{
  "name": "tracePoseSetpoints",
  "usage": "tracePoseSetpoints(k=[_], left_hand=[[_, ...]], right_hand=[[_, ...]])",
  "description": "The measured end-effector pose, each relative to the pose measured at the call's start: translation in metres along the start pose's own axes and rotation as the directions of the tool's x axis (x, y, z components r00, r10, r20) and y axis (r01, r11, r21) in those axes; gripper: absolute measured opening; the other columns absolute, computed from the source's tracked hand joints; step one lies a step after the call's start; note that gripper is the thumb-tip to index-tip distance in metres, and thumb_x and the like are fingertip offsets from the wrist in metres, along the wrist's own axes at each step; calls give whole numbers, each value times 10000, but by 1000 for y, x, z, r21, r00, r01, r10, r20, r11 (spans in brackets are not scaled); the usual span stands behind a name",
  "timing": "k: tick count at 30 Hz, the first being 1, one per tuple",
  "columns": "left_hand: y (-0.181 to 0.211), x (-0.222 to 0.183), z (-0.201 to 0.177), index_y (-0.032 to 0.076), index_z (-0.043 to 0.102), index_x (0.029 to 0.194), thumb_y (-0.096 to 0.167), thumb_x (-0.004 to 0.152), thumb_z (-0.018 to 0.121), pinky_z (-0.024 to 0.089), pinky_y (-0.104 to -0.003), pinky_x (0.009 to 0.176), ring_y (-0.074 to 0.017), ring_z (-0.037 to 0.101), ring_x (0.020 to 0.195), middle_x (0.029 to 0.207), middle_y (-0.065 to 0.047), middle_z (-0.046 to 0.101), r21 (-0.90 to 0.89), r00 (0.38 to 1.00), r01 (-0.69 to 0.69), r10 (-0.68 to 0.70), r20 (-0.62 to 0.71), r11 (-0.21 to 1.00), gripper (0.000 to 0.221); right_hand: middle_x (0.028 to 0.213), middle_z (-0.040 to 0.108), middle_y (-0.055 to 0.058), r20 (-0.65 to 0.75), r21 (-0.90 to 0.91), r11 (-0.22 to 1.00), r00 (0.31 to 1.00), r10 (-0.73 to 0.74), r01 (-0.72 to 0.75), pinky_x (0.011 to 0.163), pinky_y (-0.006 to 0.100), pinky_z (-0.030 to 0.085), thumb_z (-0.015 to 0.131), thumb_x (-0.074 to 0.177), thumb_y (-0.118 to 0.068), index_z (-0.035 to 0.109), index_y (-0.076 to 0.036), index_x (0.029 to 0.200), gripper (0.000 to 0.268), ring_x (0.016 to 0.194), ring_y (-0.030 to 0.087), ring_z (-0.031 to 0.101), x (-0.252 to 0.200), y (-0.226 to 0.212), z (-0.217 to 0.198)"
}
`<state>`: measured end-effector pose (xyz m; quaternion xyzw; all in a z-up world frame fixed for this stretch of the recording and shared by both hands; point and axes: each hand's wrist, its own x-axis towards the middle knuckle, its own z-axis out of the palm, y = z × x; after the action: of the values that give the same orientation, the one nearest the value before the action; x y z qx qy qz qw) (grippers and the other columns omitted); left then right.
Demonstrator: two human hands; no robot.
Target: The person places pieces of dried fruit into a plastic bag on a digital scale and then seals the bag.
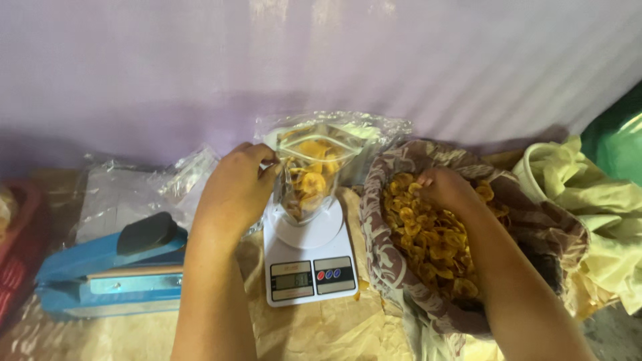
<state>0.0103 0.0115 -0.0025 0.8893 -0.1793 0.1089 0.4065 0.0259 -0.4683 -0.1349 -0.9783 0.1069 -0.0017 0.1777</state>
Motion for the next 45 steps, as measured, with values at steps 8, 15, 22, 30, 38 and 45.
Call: tracePoseSetpoints(k=[8, 15, 22, 30, 38, 45], left_hand=[[-9, 0, 3, 16, 727, 1020, 150, 870, 657, 510, -475, 847, -398, 651, 979, 1073, -186, 692, 5, 997, -65, 65, -49, 998, 213], [-8, 0, 2, 32, 738, 1044, 152, 862, 652, 512, -474, 872, -389, 656, 990, 1093, -180, 696, 27, 998, -43, 44, -37, 999, 234], [1, -2, -2, 45, 746, 1043, 194, 879, 686, 517, -464, 862, -380, 662, 978, 1112, -165, 695, 20, 1000, 24, -23, -16, 1000, 230], [-12, 2, 2, 25, 746, 1048, 156, 877, 679, 518, -464, 871, -392, 671, 988, 1100, -192, 702, 32, 997, -78, 79, -18, 996, 224], [-6, 1, 0, 11, 727, 1051, 168, 908, 668, 521, -466, 828, -402, 676, 938, 1079, -205, 694, 56, 997, -73, 73, 5, 996, 221], [-1, 0, 3, 1, 719, 1055, 196, 933, 672, 519, -468, 820, -401, 670, 929, 1081, -205, 688, 95, 999, -48, 45, 29, 994, 235]], right_hand=[[1025, 784, 82, -81, 170, 985, 997, 19, -5, 886, 396, 542, 807, 851, -336, 786, -113, 1094, 331, 937, 217, 716, -43, -84, -78], [968, 759, 10, -264, 447, 790, 906, -330, 419, 653, 248, 512, 733, 958, -127, 759, -96, 1099, 147, 780, 80, 632, -106, -222, -132], [1054, 779, 10, -265, 213, 748, 774, -575, 629, 641, 240, 557, 733, 941, -140, 752, -127, 1138, 198, 774, 74, 685, -110, -308, -127], [1018, 793, 88, -265, 247, 889, 909, -321, 386, 727, 320, 567, 697, 977, -214, 757, -127, 1194, 241, 831, 167, 703, -110, -218, -121], [1425, 576, 223, 197, -220, 966, 964, 178, -133, 1137, 492, 408, 468, 922, -699, 411, -184, 1557, 820, 1347, 399, 526, -60, 9, -53], [1407, 619, 218, 234, -155, 981, 960, 154, -120, 1106, 470, 469, 430, 974, -675, 543, -151, 1464, 727, 1295, 374, 599, -95, -5, -30]])
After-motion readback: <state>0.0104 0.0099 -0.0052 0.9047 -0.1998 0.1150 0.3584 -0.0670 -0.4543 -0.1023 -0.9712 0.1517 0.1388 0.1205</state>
